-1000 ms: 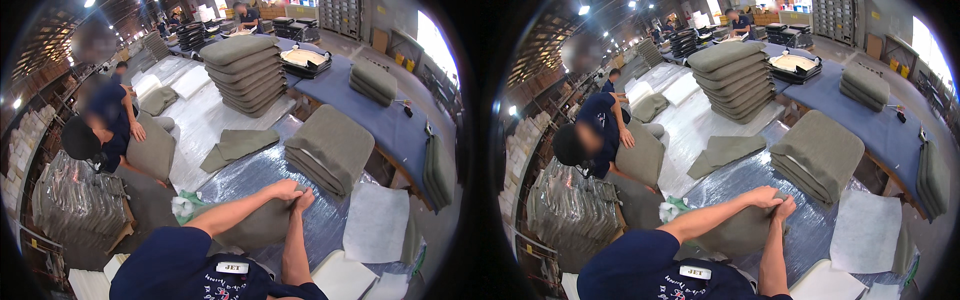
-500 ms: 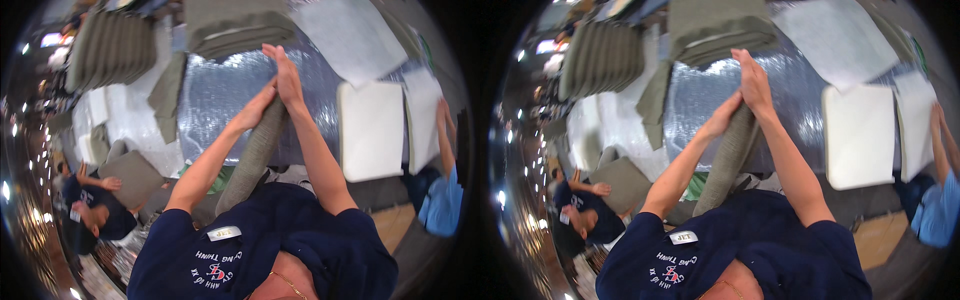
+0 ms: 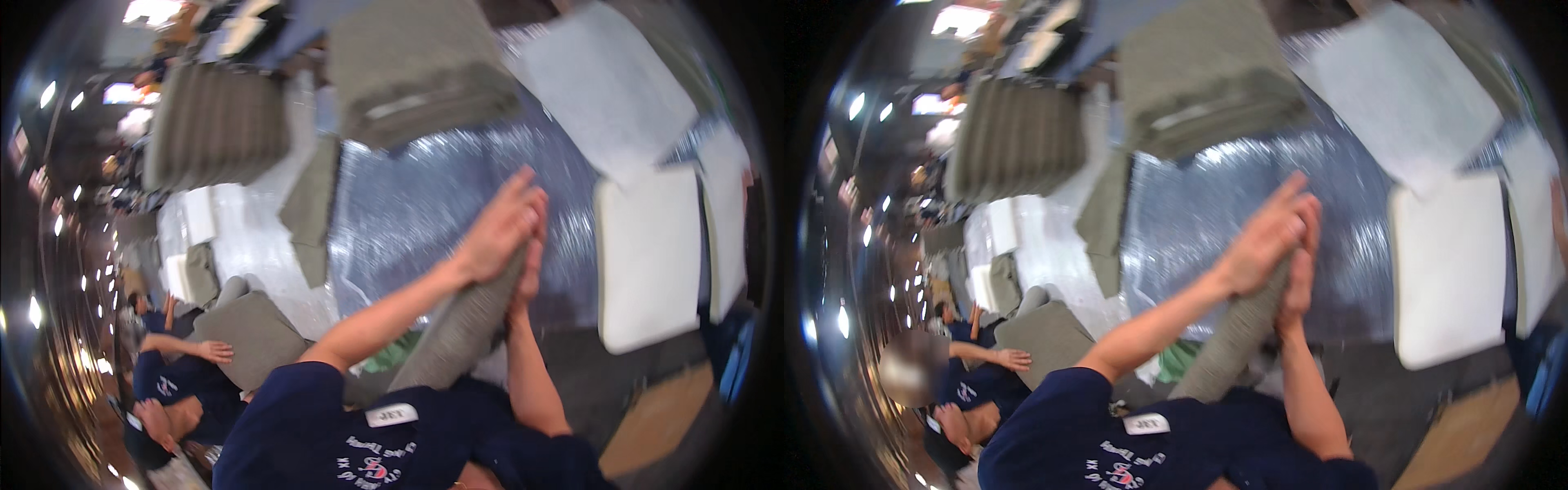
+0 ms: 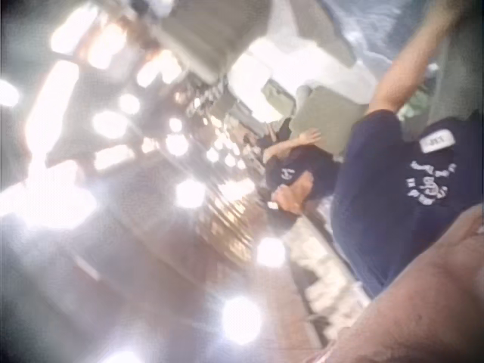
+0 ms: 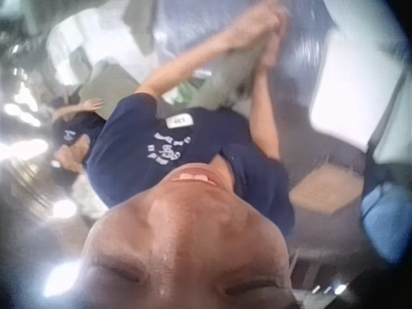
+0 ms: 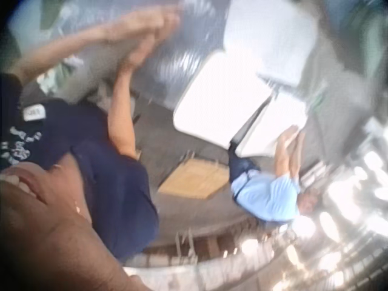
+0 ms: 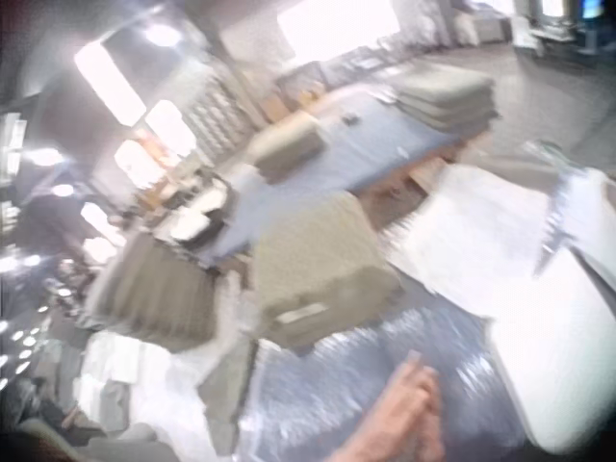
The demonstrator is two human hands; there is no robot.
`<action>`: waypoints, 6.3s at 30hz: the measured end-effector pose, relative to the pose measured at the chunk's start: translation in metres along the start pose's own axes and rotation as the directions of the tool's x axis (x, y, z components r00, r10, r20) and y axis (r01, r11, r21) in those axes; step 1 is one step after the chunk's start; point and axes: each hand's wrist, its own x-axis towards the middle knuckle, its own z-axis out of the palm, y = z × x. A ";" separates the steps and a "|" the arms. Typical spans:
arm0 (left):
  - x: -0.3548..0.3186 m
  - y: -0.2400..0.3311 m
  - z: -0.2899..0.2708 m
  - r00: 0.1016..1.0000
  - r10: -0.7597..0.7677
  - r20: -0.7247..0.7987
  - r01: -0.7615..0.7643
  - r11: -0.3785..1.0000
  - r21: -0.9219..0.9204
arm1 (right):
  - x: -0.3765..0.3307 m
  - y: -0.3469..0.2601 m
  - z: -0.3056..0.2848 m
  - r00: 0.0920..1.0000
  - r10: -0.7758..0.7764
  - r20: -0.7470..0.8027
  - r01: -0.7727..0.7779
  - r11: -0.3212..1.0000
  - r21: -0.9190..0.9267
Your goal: The person repeatedly picks up olive-green fabric cushion covers, folds them by hand, and places them into a growing stack on a plastic-wrapped table. White foam inserts are handled and set aside during the process.
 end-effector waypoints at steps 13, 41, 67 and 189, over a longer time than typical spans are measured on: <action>0.020 0.014 -0.015 0.887 0.203 0.414 -0.300 0.935 0.186 | -0.045 0.162 -0.129 0.966 0.257 0.008 -0.242 0.920 -0.308; -0.022 0.073 0.024 0.960 0.041 -0.277 0.228 0.460 0.858 | 0.004 0.047 -0.019 0.995 -0.055 -0.082 0.026 0.946 -0.322; -0.108 0.059 -0.069 0.864 -0.256 -0.434 0.436 0.813 0.387 | -0.011 0.085 0.004 0.977 -0.153 0.151 0.213 0.782 -0.586; -0.110 0.137 -0.013 0.817 0.088 -0.569 -0.417 0.772 -0.480 | 0.002 -0.158 0.091 0.818 0.162 0.552 -0.157 0.986 -0.057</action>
